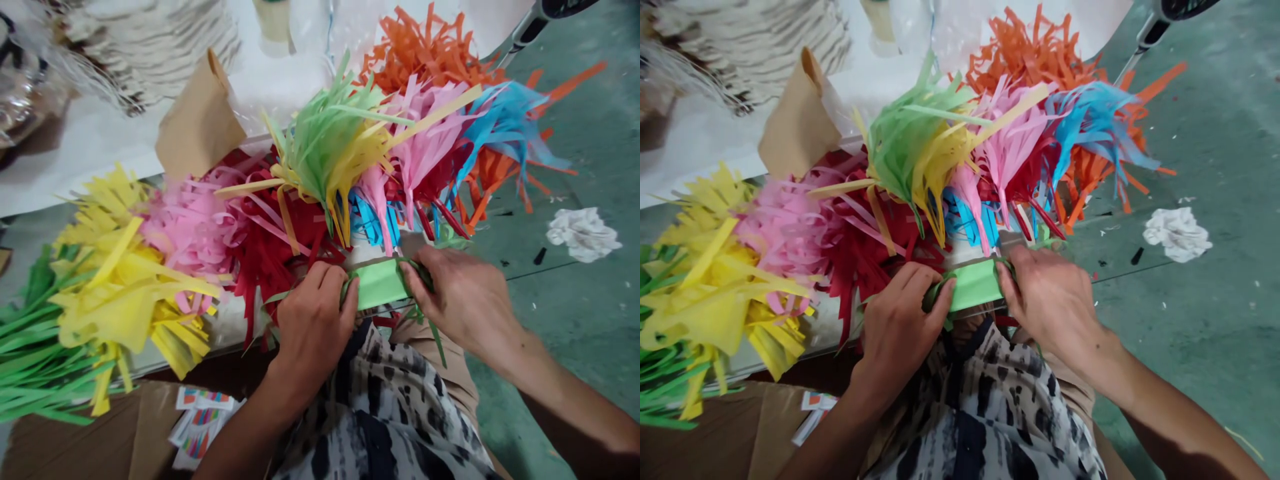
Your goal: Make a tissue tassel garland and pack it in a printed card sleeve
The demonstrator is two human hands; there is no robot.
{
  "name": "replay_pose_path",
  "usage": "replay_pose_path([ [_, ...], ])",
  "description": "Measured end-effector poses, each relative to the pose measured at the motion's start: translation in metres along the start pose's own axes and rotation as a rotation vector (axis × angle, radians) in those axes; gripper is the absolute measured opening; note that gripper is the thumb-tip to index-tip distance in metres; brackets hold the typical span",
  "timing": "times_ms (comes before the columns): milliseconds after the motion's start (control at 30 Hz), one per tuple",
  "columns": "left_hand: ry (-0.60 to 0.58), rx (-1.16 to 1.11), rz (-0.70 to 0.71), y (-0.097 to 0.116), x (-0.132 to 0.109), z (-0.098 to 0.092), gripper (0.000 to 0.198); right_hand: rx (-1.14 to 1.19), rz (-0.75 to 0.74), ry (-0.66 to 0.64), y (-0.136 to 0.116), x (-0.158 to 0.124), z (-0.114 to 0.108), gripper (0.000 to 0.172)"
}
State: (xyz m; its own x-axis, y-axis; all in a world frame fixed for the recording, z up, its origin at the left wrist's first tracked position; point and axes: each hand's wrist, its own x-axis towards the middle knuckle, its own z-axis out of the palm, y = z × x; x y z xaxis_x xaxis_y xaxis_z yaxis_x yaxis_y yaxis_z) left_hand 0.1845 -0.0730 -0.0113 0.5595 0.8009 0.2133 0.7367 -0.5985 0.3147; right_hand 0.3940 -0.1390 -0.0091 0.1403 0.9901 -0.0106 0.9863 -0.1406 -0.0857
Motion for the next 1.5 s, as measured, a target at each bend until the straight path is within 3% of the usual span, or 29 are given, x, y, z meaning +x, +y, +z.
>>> replay_pose_path([
  [133,0.012,0.017,0.012,0.001,-0.002,0.003,0.019,-0.004,0.041,-0.084,-0.004,0.003,-0.005,0.044],
  [267,0.042,0.026,0.019,0.002,-0.003,0.004,0.006,-0.054,0.066,-0.072,-0.010,0.003,-0.007,0.039],
  [400,0.048,0.081,0.216,0.002,0.002,0.002,0.023,-0.173,0.024,0.081,0.011,0.000,-0.012,0.032],
  [533,-0.007,0.086,0.338,0.001,0.009,-0.004,0.017,-0.191,-0.001,0.319,0.041,-0.018,-0.024,0.029],
  [633,-0.010,0.082,0.361,0.003,0.012,-0.006,0.018,-0.058,-0.171,0.444,0.032,-0.040,-0.022,0.040],
  [733,0.000,0.092,0.385,0.005,0.011,-0.005,0.017,0.052,-0.481,0.348,0.006,-0.056,-0.002,0.052],
  [867,-0.041,0.027,0.368,-0.006,0.010,-0.009,0.022,0.044,-0.440,0.238,-0.006,-0.062,0.027,0.057],
  [1000,-0.044,0.008,0.342,-0.034,0.007,-0.031,0.025,0.006,-0.453,0.182,0.005,-0.063,0.035,0.060],
  [1100,0.075,0.117,0.233,-0.044,-0.002,-0.053,0.025,-0.002,-0.443,0.184,0.006,-0.064,0.032,0.061],
  [1167,0.208,0.169,0.170,-0.035,-0.011,-0.059,0.022,-0.008,-0.438,0.200,0.002,-0.065,0.029,0.059],
  [1233,0.263,0.133,0.224,-0.015,-0.022,-0.051,0.022,-0.026,-0.438,0.196,-0.001,-0.064,0.027,0.056],
  [1300,0.197,0.060,0.389,0.006,-0.030,-0.034,0.026,-0.042,-0.436,0.176,-0.002,-0.064,0.026,0.053],
  [1367,0.131,0.075,0.439,0.015,-0.035,-0.018,0.025,-0.040,-0.436,0.183,0.000,-0.063,0.026,0.051],
  [1433,0.069,0.120,0.405,0.009,-0.037,-0.011,0.022,-0.022,-0.441,0.211,0.003,-0.062,0.027,0.052],
  [1500,0.022,0.156,0.387,-0.010,-0.038,-0.017,0.020,-0.006,-0.447,0.228,0.005,-0.060,0.028,0.053],
])
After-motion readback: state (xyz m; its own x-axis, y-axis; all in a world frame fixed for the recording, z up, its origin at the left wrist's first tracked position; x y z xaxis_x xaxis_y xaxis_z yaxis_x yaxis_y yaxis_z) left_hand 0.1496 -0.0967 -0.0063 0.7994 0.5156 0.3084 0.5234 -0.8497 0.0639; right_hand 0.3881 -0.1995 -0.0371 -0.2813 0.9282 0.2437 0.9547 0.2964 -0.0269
